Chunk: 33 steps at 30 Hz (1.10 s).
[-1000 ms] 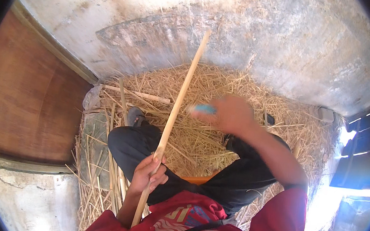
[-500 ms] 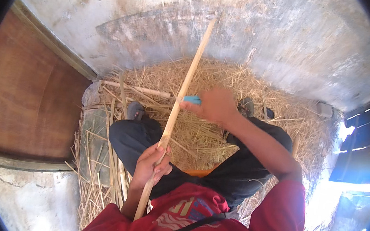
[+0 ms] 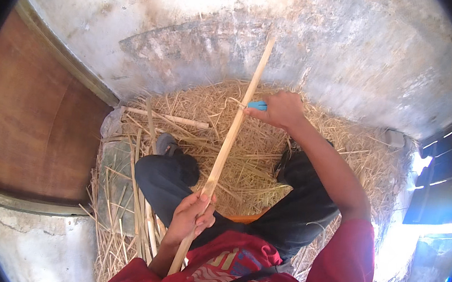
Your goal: The person sits on a bed of straw and uses a small knife to shave thin strips off a long bamboo pole. They hold the pole with one hand and repeatedly scrape the blade along its length to remove the outer layer.
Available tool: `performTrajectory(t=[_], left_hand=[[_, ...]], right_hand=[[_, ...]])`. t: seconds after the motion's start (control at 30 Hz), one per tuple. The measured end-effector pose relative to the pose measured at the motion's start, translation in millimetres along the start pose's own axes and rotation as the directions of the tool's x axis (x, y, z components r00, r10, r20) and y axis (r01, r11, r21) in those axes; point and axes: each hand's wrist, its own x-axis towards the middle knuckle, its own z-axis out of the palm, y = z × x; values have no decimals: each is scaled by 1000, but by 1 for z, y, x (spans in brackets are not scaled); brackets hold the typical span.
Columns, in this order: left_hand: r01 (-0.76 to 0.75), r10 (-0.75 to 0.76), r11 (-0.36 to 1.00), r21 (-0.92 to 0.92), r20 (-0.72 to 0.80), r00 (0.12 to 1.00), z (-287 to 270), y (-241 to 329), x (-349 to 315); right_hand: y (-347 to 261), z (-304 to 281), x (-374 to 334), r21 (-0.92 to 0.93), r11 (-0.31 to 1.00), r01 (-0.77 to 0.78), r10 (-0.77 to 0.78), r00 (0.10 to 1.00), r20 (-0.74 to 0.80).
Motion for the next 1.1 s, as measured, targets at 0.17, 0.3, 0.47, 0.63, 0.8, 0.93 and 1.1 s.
performTrajectory(t=[0.17, 0.3, 0.47, 0.63, 0.8, 0.93, 1.1], left_hand=[[12, -16, 999, 52, 82, 996, 5, 4, -8], [18, -29, 997, 76, 139, 990, 1, -1, -19], [15, -32, 995, 97, 177, 984, -4, -6, -32], [25, -48, 992, 127, 181, 982, -7, -11, -41], [122, -148, 982, 146, 182, 972, -8, -19, -62], [172, -186, 980, 102, 150, 971, -24, -29, -90], [28, -28, 1000, 9, -10, 1000, -28, -21, -52]], right_hand=[[50, -2, 26, -40, 992, -116, 113, 991, -69], [75, 2, 38, -25, 996, -91, 83, 973, -214], [100, 10, 53, -70, 995, -76, 53, 956, -288], [112, 13, 57, -98, 992, -78, 49, 963, -267], [144, 4, 74, 25, 828, -560, 560, 828, 31], [246, 21, 14, 126, 477, -870, 868, 489, 84], [181, 24, 1, -18, 711, -703, 697, 702, 145]])
